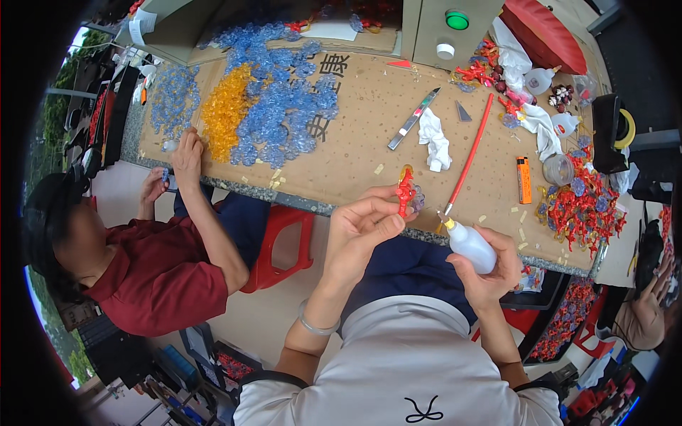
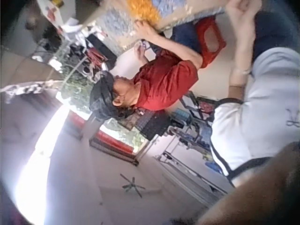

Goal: Manually assemble and glue small red and yellow plastic toy components at a factory workbench.

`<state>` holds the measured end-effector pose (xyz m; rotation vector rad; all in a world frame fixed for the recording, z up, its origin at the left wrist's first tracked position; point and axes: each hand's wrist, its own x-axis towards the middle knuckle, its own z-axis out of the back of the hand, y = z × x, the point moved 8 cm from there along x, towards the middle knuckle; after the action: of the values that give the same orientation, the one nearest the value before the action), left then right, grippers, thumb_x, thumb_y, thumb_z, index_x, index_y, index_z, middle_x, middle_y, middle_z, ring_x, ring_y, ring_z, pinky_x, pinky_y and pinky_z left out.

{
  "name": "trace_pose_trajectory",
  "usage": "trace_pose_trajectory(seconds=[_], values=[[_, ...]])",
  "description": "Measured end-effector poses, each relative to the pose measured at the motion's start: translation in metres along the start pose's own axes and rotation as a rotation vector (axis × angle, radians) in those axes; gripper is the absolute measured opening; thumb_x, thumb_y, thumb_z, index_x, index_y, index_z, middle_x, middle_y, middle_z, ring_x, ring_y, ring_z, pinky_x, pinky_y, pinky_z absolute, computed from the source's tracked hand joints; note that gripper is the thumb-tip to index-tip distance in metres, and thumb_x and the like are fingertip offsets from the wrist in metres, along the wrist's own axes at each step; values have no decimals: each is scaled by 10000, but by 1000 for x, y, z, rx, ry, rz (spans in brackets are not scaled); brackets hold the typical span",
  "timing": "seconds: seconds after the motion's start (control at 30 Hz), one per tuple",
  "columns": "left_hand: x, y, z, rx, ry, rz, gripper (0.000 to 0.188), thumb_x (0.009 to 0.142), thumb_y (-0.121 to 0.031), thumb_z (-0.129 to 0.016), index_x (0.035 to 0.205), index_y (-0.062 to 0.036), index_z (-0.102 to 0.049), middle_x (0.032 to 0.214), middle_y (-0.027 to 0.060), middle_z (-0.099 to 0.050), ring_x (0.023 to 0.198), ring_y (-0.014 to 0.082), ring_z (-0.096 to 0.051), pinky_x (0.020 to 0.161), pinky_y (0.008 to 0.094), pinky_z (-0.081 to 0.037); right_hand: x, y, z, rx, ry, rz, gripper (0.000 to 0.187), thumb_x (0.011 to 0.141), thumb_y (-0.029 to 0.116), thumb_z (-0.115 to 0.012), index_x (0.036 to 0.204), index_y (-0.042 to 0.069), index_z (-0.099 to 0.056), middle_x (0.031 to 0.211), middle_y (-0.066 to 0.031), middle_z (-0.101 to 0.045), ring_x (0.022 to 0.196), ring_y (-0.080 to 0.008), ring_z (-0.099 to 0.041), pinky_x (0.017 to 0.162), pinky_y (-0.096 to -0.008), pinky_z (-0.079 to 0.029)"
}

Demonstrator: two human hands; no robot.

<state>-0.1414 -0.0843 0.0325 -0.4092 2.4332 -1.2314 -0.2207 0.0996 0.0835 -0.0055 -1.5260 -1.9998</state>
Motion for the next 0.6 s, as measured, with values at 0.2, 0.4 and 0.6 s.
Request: trace_pose_trajectory(seconds=[0.2,0.4,0.6], values=[[-8,-9,0,36,1,-56,138,838,18,-644,967,68,-655,1166,184,-569,1083,287,-595,938,488,-511,5,15,-4,-40,1,113,467,636,94,-860,1020,-60,-642,848,-178,-688,717,-242,-671,646,-306,-520],[-13,-14,-1,53,2,-65,142,849,10,-632,974,73,-654,1153,192,-576,1077,290,-601,923,475,-522,8,21,-10,-33,43,147,442,643,58,-829,1024,-66,-642,857,-195,-687,715,-280,-663,654,-331,-512],[-16,-17,-3,27,1,-77,144,854,11,-624,984,67,-652,1112,188,-590,1062,288,-608,913,456,-532,8,25,-12,-48,55,179,445,640,59,-831,1025,-63,-642,863,-191,-687,715,-294,-660,655,-336,-512]])
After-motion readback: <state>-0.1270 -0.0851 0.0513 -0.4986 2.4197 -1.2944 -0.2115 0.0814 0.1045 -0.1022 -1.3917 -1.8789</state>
